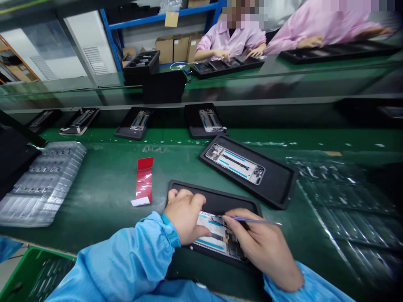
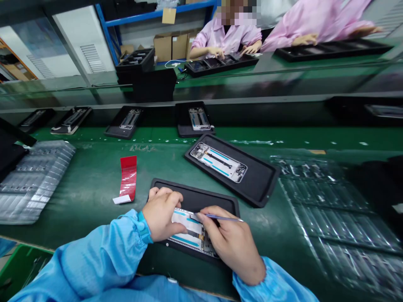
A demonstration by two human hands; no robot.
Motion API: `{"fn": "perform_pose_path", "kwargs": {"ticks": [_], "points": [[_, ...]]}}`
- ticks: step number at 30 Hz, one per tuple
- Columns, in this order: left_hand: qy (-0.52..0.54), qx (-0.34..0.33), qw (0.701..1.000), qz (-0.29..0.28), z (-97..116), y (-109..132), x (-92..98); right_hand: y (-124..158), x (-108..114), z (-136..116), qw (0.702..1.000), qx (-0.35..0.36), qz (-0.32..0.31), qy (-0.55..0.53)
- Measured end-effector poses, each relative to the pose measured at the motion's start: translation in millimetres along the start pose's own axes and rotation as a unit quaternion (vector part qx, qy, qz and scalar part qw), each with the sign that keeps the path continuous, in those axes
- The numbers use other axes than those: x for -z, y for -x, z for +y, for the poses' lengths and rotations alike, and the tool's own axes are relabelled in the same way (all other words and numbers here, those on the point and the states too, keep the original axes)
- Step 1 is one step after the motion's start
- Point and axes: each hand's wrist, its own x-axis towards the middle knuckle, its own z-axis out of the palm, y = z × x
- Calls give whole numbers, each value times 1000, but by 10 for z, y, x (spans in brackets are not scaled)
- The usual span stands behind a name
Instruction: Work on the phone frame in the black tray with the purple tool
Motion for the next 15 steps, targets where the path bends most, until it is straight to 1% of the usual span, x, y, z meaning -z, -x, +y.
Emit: {"fn": "perform_pose_path", "kwargs": {"ticks": [6,10,15], "points": [[-1,0,1000,0,-4,-5,-10,8,-3,3,1000,-3,-5,-11],[-3,-2,1000,-2,-5,-2,-7,4,-15,5,999,18,-26,-14],[-8,-4,1000,-6,2,1,4,-5,-55,-38,999,31,-12,-5]]}}
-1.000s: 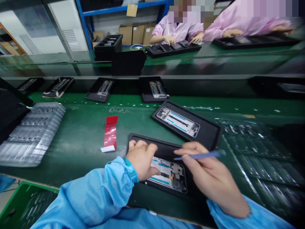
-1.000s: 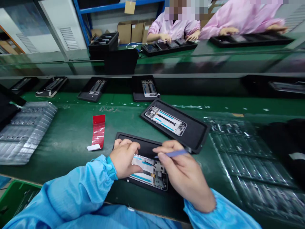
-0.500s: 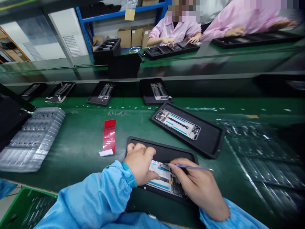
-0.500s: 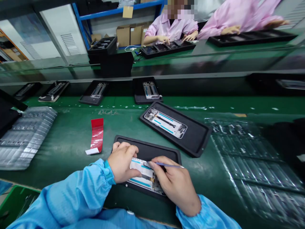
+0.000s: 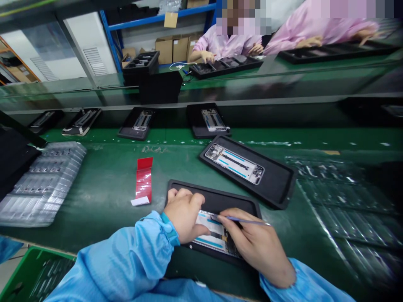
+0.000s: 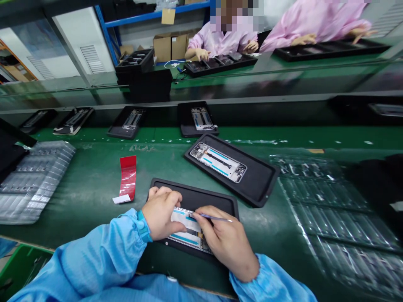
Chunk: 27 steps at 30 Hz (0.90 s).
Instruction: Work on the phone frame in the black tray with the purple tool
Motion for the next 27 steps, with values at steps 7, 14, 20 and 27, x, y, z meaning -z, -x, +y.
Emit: {"fn": "perform_pose_path", "kwargs": {"ticks": [7,14,20,27], "points": [[0,10,1000,0,-2,-22,-5,-6,-47,35,999,-6,49,20],[16,4,1000,20,4,-10,4,-14,-19,49,998,-40,35,-15],[19,7,1000,22,-12,-13,-12,8,-30,15,1000,-2,20,0],[6,1,1000,11,4,-14,18,31,-7,15,1000,-1,6,-11]]}}
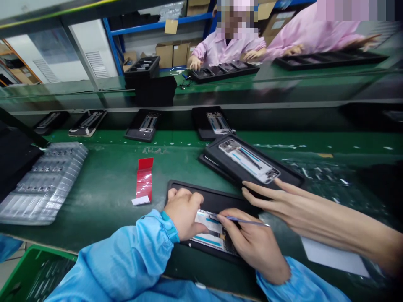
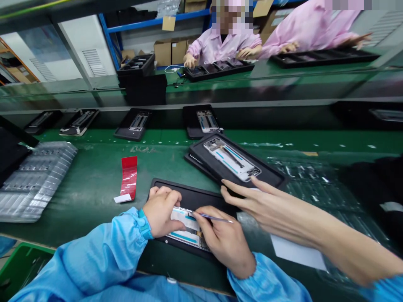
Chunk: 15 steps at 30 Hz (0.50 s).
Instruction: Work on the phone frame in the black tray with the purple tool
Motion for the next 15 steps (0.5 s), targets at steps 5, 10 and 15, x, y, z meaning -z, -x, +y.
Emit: {"fn": "perform_pose_path", "kwargs": {"ticks": [5,10,15], "points": [[-7,-2,1000,-5,-15,-2,-19,-2,-44,0,999,35,10,14],[1,-11,1000,2,-35,-8,-48,-5,-94,10,997,65,25,20],[3,-12,1000,19,-40,-4,-64,-38,-68,24,999,15,39,7]]}}
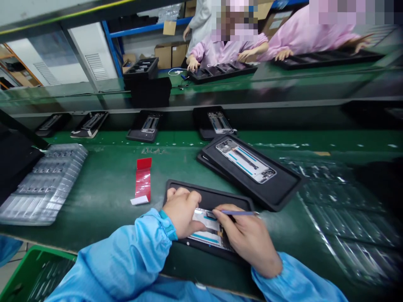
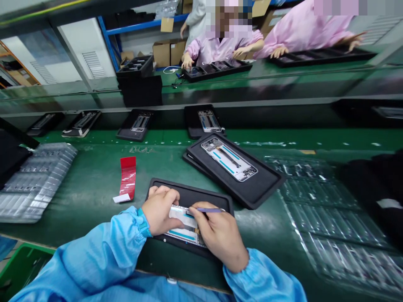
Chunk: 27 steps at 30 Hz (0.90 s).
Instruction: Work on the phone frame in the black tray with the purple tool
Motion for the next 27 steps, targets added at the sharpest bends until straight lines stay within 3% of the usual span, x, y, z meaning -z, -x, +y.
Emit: {"fn": "perform_pose_path", "kwargs": {"ticks": [7,13,19,27], "points": [[7,0,1000,14,-2,-7,-7,-2,1,1,999,-9,-25,-32],[-1,-1,1000,0,4,-9,9,2,-10,5,999,24,-29,-4],[-3,-4,1000,-13,5,-3,29,2,41,9,1000,3,-27,-7],[-5,-6,1000,-18,-1,-17,31,19,11,-4,999,50,-15,7]]}}
